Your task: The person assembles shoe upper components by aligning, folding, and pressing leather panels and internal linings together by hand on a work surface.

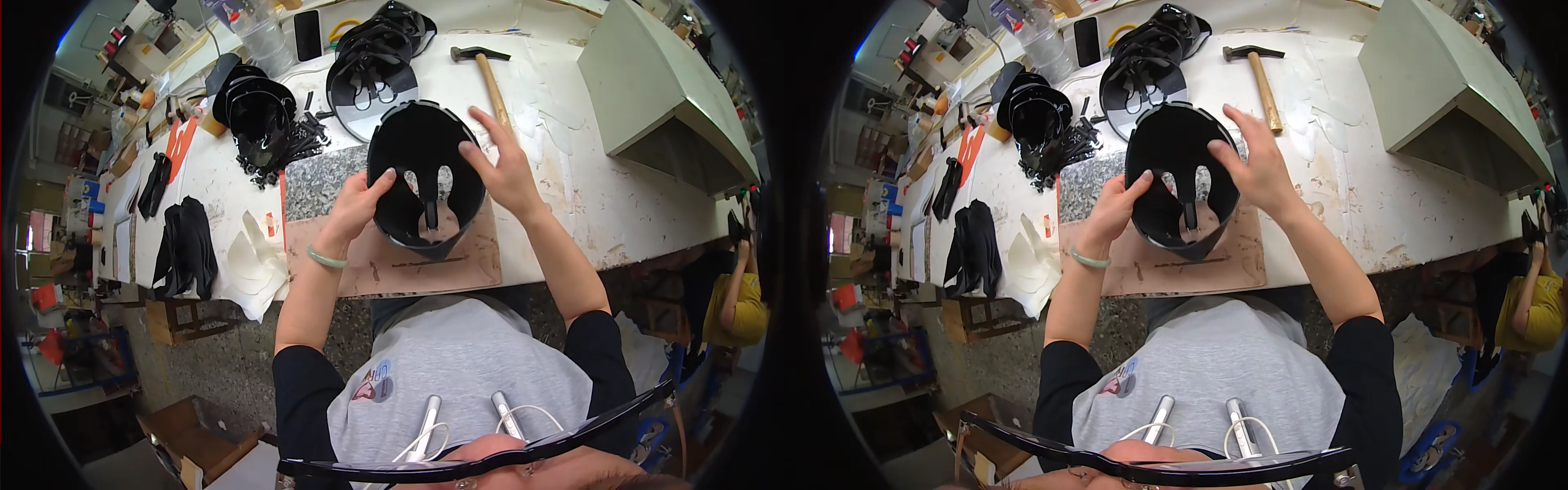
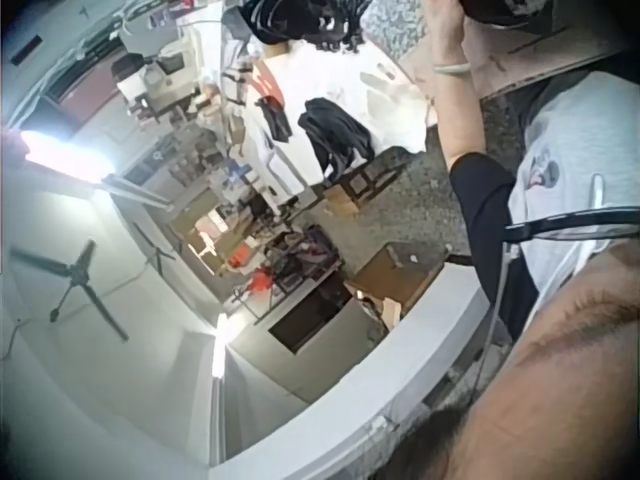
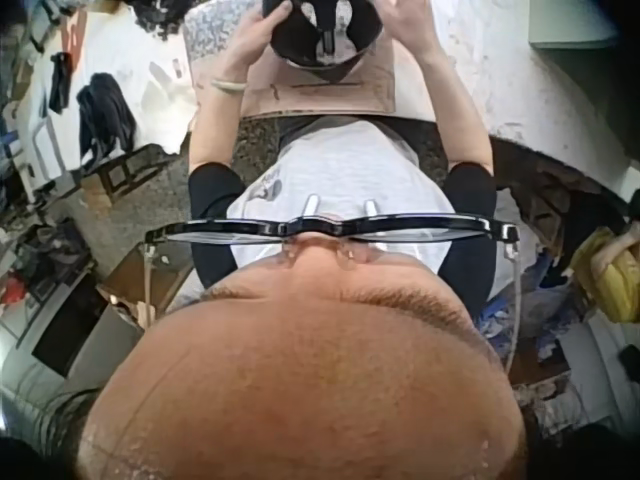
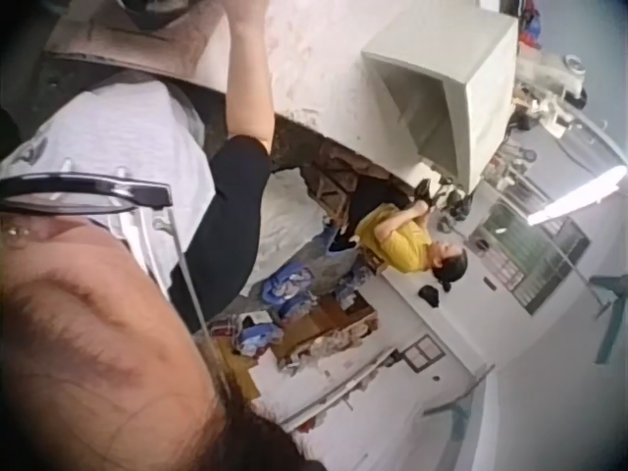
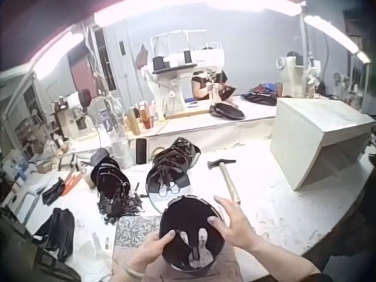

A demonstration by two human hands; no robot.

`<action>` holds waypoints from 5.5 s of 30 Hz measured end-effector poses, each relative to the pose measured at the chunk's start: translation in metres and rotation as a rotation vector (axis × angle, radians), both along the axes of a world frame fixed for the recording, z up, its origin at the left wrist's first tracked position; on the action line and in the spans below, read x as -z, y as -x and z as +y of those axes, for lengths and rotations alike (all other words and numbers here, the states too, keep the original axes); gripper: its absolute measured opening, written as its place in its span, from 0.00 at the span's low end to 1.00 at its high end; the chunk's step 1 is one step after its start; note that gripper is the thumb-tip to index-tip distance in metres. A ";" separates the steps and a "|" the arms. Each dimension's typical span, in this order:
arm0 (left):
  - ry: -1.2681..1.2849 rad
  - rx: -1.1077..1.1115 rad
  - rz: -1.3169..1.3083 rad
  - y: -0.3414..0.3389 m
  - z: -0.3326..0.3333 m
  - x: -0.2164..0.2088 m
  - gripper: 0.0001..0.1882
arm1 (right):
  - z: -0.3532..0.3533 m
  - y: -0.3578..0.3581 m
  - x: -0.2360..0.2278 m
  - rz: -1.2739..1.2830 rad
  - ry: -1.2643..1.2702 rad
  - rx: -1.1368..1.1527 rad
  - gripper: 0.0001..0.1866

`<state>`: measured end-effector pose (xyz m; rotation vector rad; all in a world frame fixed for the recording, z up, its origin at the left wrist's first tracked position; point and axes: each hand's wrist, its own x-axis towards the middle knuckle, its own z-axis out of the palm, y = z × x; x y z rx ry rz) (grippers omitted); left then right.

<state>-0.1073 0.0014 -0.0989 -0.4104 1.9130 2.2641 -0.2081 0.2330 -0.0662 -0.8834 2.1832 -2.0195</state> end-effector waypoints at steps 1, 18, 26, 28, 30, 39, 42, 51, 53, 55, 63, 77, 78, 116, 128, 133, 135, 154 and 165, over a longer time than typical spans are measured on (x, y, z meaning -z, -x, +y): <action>-0.029 -0.037 0.009 -0.001 -0.001 0.002 0.15 | -0.001 -0.007 -0.010 0.530 -0.210 0.215 0.22; 1.075 0.604 0.712 -0.027 0.014 0.004 0.23 | -0.008 0.006 -0.032 0.388 -1.191 -0.871 0.34; 0.575 0.809 0.256 -0.015 0.004 -0.022 0.22 | -0.007 0.028 -0.025 -0.349 -0.944 -1.272 0.25; 0.506 0.857 0.150 -0.016 0.006 -0.037 0.22 | -0.006 0.020 -0.017 -0.576 -0.842 -1.266 0.20; 0.409 0.924 -0.006 -0.018 0.008 -0.051 0.20 | -0.005 0.013 -0.021 -0.564 -0.842 -1.241 0.18; 0.415 1.012 0.093 -0.019 0.001 -0.056 0.20 | -0.011 -0.006 -0.071 -0.205 -1.011 -1.138 0.23; 0.387 0.951 0.141 -0.022 0.006 -0.066 0.17 | -0.006 -0.003 -0.063 -0.145 -0.942 -1.194 0.23; 0.710 1.010 0.308 -0.017 0.010 -0.100 0.13 | 0.003 -0.011 -0.046 -0.727 -0.636 -1.247 0.17; 0.479 0.988 0.309 -0.018 0.011 -0.105 0.16 | -0.002 -0.015 -0.062 -0.470 -0.717 -1.147 0.16; 0.507 1.012 0.332 -0.018 0.015 -0.104 0.17 | -0.014 -0.022 -0.085 -0.280 -0.826 -1.138 0.16; 0.560 1.014 0.346 -0.024 0.010 -0.114 0.17 | 0.003 -0.020 -0.105 -0.170 -0.728 -1.036 0.14; 0.020 0.554 0.192 -0.050 0.032 -0.136 0.13 | 0.012 -0.012 -0.100 -0.599 -0.321 -1.223 0.11; -0.022 0.509 0.181 -0.050 0.033 -0.134 0.12 | 0.010 -0.011 -0.096 -0.626 -0.281 -1.198 0.12; -0.568 -0.195 0.545 -0.057 0.047 -0.045 0.14 | -0.007 -0.050 -0.038 0.475 -0.267 -0.397 0.09; -0.551 -0.453 0.292 -0.063 0.050 -0.027 0.14 | 0.010 -0.066 0.000 0.479 -0.464 -0.361 0.07; -0.422 -0.421 0.359 -0.075 0.060 -0.004 0.14 | 0.000 -0.075 -0.005 0.310 -0.315 -0.330 0.09; -0.441 -0.342 0.417 -0.077 0.064 -0.009 0.15 | -0.002 -0.073 -0.008 0.326 -0.373 -0.325 0.09; -0.132 -0.422 0.343 -0.071 0.042 -0.024 0.09 | -0.004 -0.089 -0.013 0.600 -0.332 -0.398 0.08; 1.311 0.428 0.748 -0.066 0.034 0.001 0.24 | 0.061 -0.057 -0.025 0.302 -0.122 -0.233 0.13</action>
